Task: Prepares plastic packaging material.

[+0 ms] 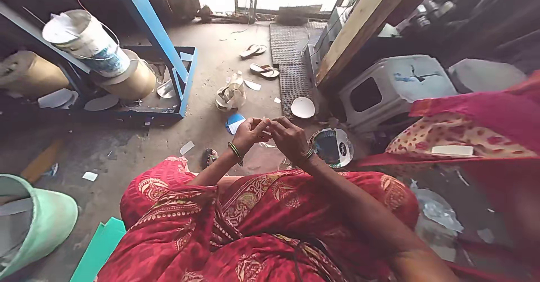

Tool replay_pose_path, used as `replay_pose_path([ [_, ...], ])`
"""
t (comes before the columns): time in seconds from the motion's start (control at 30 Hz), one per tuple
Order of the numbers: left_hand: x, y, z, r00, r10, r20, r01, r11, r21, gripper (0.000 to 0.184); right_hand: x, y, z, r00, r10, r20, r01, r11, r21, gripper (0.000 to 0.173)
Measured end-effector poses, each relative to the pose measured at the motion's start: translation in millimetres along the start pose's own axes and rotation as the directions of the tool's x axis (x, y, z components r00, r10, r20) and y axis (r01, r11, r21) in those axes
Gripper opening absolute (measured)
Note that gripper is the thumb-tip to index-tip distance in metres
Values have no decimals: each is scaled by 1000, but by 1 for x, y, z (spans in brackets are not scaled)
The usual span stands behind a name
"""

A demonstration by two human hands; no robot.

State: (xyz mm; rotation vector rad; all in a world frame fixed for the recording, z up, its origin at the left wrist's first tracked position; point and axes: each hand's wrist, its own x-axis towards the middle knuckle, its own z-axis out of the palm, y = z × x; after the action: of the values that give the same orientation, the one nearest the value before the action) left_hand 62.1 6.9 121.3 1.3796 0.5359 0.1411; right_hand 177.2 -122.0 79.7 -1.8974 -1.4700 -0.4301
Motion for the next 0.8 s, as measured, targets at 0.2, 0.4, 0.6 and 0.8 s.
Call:
replay_pose_path([
  [0.2, 7, -6, -4, 998, -40, -58, 39, 999, -19, 28, -4, -2, 4, 995, -20, 94, 23, 999, -33, 19],
  [0.4, 23, -16, -13, 998, -59, -35, 52, 982, -183, 36, -8, -9, 11, 985, 40, 167, -54, 996, 76, 21],
  [0.6, 14, -19, -13, 997, -73, 27, 77, 974, -213, 31, -6, -9, 7, 965, 152, 213, -209, 939, 273, 23],
  [0.8, 32, -27, -21, 993, -66, -98, 42, 972, -233, 28, -4, -6, 5, 937, 128, 324, -282, 824, 491, 50],
])
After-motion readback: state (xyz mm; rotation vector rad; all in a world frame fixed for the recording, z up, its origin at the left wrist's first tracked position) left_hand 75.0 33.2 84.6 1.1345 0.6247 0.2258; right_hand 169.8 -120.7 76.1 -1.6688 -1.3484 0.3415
